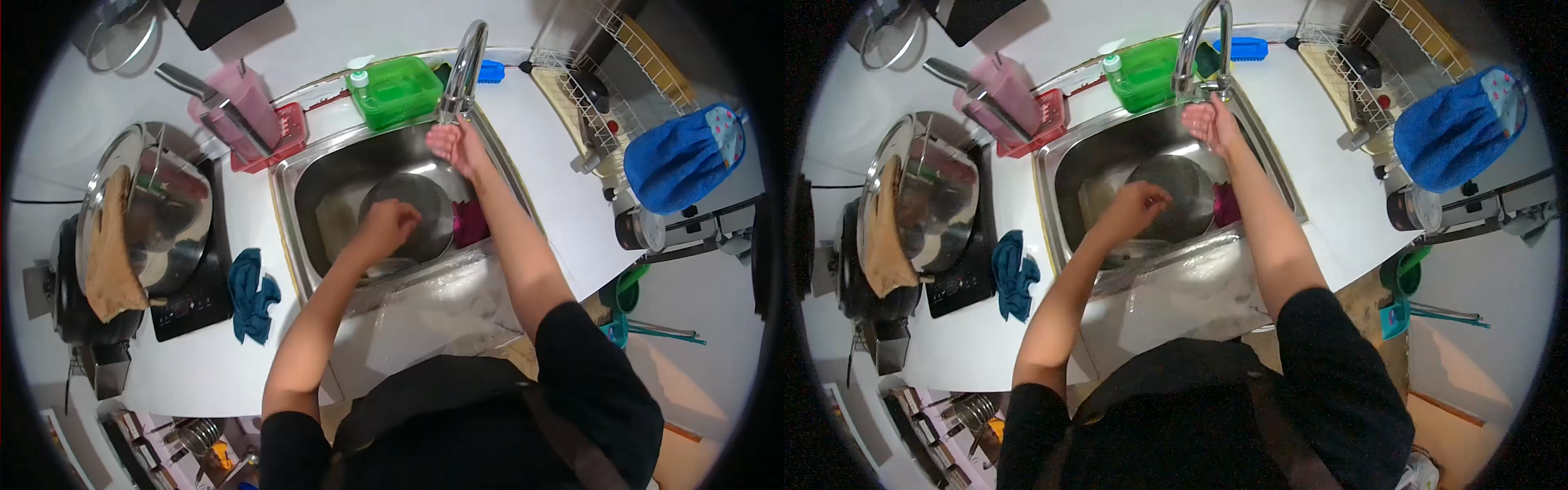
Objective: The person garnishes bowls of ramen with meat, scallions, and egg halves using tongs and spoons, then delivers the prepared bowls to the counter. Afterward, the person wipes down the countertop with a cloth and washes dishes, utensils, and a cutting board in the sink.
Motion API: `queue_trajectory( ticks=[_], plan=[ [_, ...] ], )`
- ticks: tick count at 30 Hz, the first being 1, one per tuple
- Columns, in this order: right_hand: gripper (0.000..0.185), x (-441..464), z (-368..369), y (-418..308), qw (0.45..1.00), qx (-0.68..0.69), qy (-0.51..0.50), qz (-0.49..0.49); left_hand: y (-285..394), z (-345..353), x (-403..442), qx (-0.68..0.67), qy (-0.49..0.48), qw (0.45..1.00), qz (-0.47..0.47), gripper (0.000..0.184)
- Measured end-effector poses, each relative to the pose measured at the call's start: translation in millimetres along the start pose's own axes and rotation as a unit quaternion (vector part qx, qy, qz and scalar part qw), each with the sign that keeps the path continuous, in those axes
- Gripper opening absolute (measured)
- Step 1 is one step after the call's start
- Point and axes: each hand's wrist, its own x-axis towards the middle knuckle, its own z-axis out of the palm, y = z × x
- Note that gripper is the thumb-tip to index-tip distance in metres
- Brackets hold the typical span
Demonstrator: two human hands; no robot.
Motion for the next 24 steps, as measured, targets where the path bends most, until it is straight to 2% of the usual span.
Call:
queue_trajectory(
  ticks=[1,3,4,5,7,8,10,11,12,13,14,15,17,18,19,20,21,23,24],
  plan=[
    [0.030,-17,-2,-2,0.999,0.036,-0.013,-0.004,-6,4,17,-0.022,0.008,1.000,-0.007,0.020],
    [0.033,16,-59,47,0.984,-0.177,0.025,0.000,-11,14,55,-0.184,-0.015,0.981,-0.057,0.021],
    [0.037,22,-72,70,0.946,-0.314,0.082,0.026,-11,17,76,-0.262,-0.026,0.962,-0.078,0.022],
    [0.036,77,-132,107,0.785,-0.586,-0.022,0.198,-11,21,95,-0.287,-0.053,0.953,-0.080,0.022],
    [0.043,40,-107,138,0.903,-0.430,0.025,0.000,-14,27,124,-0.336,-0.111,0.931,-0.093,0.023],
    [0.045,36,-96,139,0.888,-0.455,0.063,-0.007,-22,30,134,-0.378,-0.135,0.912,-0.082,0.022],
    [0.049,31,-78,135,0.855,-0.501,0.134,-0.017,-18,11,151,-0.165,-0.101,0.981,0.036,0.021],
    [0.049,34,-70,125,0.803,-0.593,0.053,0.002,-14,1,155,-0.052,-0.083,0.991,0.094,0.020],
    [0.049,36,-59,107,0.738,-0.674,-0.028,0.021,1,-12,149,-0.069,0.043,0.992,0.095,0.013],
    [0.050,35,-51,94,0.659,-0.743,-0.109,0.041,17,-31,149,0.000,0.080,0.994,0.080,0.011],
    [0.046,31,-38,94,0.688,-0.725,-0.024,0.031,29,-46,150,0.068,0.116,0.989,0.065,0.010],
    [0.043,27,-21,94,0.711,-0.700,0.062,0.022,31,-54,152,0.075,0.144,0.983,0.082,0.010],
    [0.031,10,17,80,0.715,-0.690,-0.035,-0.103,35,-65,163,0.088,0.203,0.968,0.121,0.009],
    [0.025,-8,32,67,0.583,-0.771,-0.091,-0.240,34,-67,174,0.092,0.204,0.959,0.172,0.009],
    [0.020,-21,41,63,0.423,-0.816,-0.144,-0.366,30,-68,187,0.097,0.206,0.948,0.223,0.009],
    [0.017,-21,43,66,0.439,-0.753,-0.164,-0.462,27,-68,201,0.101,0.207,0.934,0.273,0.010],
    [0.013,-19,43,69,0.448,-0.679,-0.184,-0.552,28,-71,213,0.106,0.201,0.935,0.273,0.010],
    [0.017,-57,72,45,0.676,-0.630,-0.173,-0.340,29,-73,238,0.114,0.190,0.936,0.273,0.011],
    [0.019,-73,81,36,0.766,-0.583,-0.159,-0.221,20,-66,255,0.114,0.176,0.947,0.243,0.012]
  ],
)
